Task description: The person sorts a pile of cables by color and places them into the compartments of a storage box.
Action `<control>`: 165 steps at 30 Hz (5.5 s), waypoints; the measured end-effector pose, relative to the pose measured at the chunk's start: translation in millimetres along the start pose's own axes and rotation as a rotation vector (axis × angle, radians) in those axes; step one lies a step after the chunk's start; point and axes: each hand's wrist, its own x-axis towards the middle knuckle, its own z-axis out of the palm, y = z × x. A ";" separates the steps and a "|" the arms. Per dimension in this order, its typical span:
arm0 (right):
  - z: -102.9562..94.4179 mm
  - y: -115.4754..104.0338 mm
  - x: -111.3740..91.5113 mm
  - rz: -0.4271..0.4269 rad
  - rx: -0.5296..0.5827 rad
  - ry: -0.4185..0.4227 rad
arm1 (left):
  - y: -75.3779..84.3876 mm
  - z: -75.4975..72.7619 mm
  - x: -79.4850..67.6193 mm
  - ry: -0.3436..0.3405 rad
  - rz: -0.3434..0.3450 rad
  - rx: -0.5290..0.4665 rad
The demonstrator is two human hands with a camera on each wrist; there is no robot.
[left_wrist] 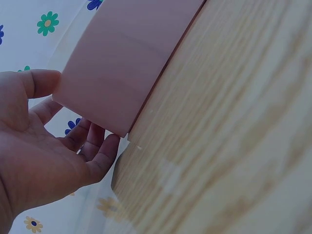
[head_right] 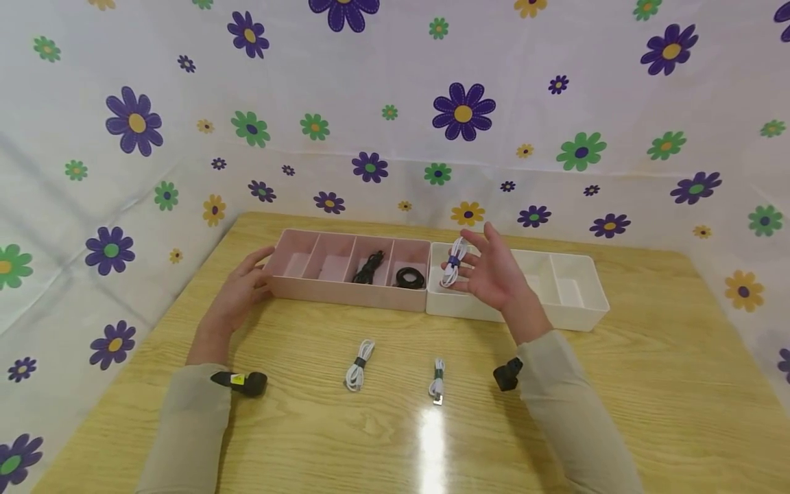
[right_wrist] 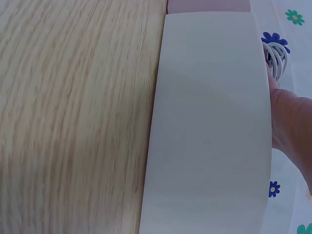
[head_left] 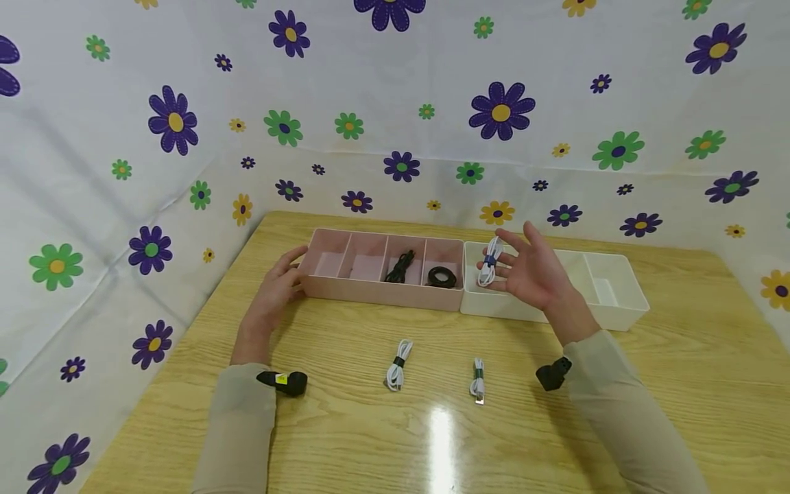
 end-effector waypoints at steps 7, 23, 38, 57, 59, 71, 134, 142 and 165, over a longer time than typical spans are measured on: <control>2.6 2.1 7.6 0.014 -0.032 0.024 | 0.9 0.3 -0.9 0.003 0.004 0.006; 9.7 6.7 21.9 0.068 -0.075 0.041 | 2.2 1.1 -1.8 0.000 0.020 -0.010; 9.4 9.3 28.7 0.077 -0.138 0.048 | 1.2 -0.1 0.9 0.014 -0.003 -0.008; 9.8 12.2 34.7 0.096 -0.181 0.082 | 1.5 0.7 -0.5 0.011 0.000 -0.021; 10.5 12.2 34.8 0.101 -0.183 0.085 | 1.6 0.9 -0.7 0.011 -0.001 -0.019; 13.7 13.2 39.3 0.133 -0.175 0.116 | 2.8 0.3 -1.8 0.012 -0.005 -0.016; 29.9 2.6 31.1 0.142 -0.225 0.261 | 4.8 1.9 -1.9 0.004 -0.005 -0.030; 31.5 -2.4 -11.9 0.030 -0.148 0.114 | 1.7 8.1 6.1 -0.003 0.011 -0.028; -7.0 4.7 -72.2 -0.103 0.150 -0.195 | 2.9 8.1 -1.0 0.032 0.008 0.208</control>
